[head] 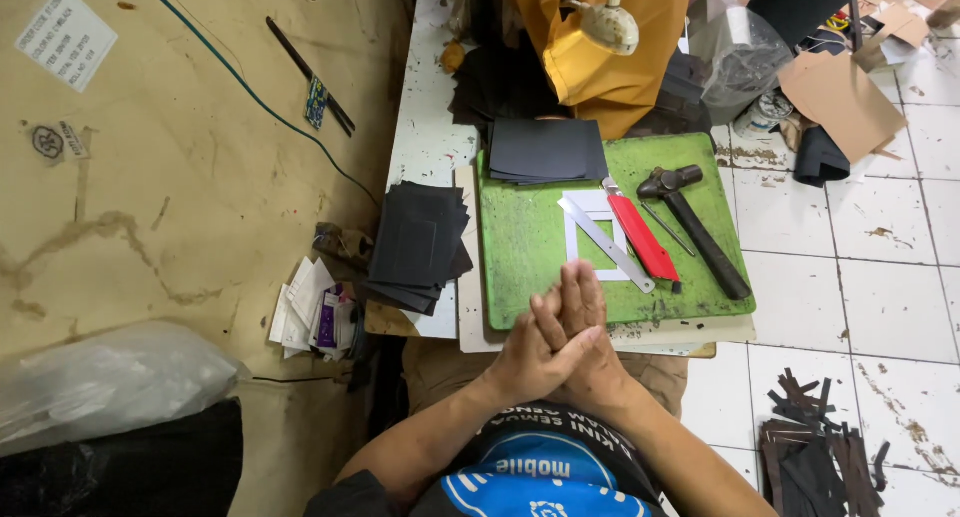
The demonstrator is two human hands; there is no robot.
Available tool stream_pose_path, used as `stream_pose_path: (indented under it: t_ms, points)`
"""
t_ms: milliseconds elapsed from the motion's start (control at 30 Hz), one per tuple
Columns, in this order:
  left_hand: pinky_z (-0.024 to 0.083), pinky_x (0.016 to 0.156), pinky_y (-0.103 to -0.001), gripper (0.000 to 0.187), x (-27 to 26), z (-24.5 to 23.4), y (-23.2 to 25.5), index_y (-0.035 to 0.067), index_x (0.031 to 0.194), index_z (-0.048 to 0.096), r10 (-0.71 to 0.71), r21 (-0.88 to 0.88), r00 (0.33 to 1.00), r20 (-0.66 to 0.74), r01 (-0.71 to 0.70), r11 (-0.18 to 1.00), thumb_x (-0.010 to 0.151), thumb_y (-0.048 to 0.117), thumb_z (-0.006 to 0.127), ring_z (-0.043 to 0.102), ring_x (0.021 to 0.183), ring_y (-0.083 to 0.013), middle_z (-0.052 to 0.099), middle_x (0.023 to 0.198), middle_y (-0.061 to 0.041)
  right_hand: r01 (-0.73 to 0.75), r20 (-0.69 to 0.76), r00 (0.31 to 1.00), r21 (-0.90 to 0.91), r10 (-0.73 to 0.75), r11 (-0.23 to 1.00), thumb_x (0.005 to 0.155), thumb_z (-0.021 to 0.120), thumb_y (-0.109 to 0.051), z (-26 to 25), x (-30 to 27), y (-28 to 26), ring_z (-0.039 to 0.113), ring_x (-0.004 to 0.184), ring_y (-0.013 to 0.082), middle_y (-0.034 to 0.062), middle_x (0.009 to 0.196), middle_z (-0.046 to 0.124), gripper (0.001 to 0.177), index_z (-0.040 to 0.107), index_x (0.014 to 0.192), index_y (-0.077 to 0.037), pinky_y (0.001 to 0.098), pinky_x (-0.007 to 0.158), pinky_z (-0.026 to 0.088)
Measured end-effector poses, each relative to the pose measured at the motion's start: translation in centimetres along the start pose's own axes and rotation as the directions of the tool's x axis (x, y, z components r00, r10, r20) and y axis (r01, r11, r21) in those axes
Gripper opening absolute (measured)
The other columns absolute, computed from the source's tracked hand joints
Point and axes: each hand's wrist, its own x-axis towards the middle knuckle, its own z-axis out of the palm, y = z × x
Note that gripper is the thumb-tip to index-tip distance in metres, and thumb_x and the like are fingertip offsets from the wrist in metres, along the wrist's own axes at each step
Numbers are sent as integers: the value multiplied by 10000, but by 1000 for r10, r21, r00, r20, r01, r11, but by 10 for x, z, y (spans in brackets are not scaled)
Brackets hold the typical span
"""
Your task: Measuring and cutting leather pieces using a ruler and utility knife on a workshop bench
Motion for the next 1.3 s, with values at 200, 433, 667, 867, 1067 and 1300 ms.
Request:
stream_pose_path:
  t_ms: [200,433,667,867,1067,1300]
  points:
    - [498,1095,-464,450,-20,9,-23,-66,1414,513,164,-219,981,103,-139,966,995,73,601,584,1308,-407,578,1452,-217,11,-155,988,168,15,986,887,566,-408,20,-36,-12,-101,1525,591,256,1715,-31,843,196,1643,-379,783,1160,167]
    - [401,1253,-360,448,-31,-4,-26,-36,1470,473,151,-343,970,192,-78,936,1027,-40,537,495,1458,-280,523,1519,-165,32,-62,998,160,-23,987,887,571,-273,-1,-12,-14,80,1503,525,214,1692,100,826,223,1634,-321,691,1134,276]
    - [583,917,-402,553,-24,14,-53,-91,1361,552,61,-43,997,53,-59,997,927,227,680,694,1106,-374,678,1224,-266,52,63,996,134,-61,990,887,578,-115,-9,5,6,291,1478,448,164,1666,253,816,255,1624,-254,584,1104,403]
    - [499,1019,-608,623,5,-21,-39,-106,1401,498,-12,-6,992,125,13,1000,1042,403,518,617,1202,-499,624,1278,-357,-31,146,989,56,22,998,822,681,-62,5,-8,62,500,1372,393,170,1564,446,778,398,1543,-142,500,1044,488]
    - [524,1015,-499,410,17,1,-144,17,1332,635,66,121,994,-91,-55,991,1017,278,656,669,1168,-408,701,1209,-209,-182,269,916,-383,298,906,958,627,-348,-9,-38,116,602,1080,259,47,1264,616,459,629,1377,-160,407,847,484]
    - [600,821,-414,183,56,-17,-136,63,1165,712,110,235,965,-237,-53,971,1005,91,628,763,899,-298,781,929,-131,-84,317,916,-445,244,891,841,676,-248,23,-75,138,610,897,223,5,1052,601,345,685,1182,-200,358,716,480]
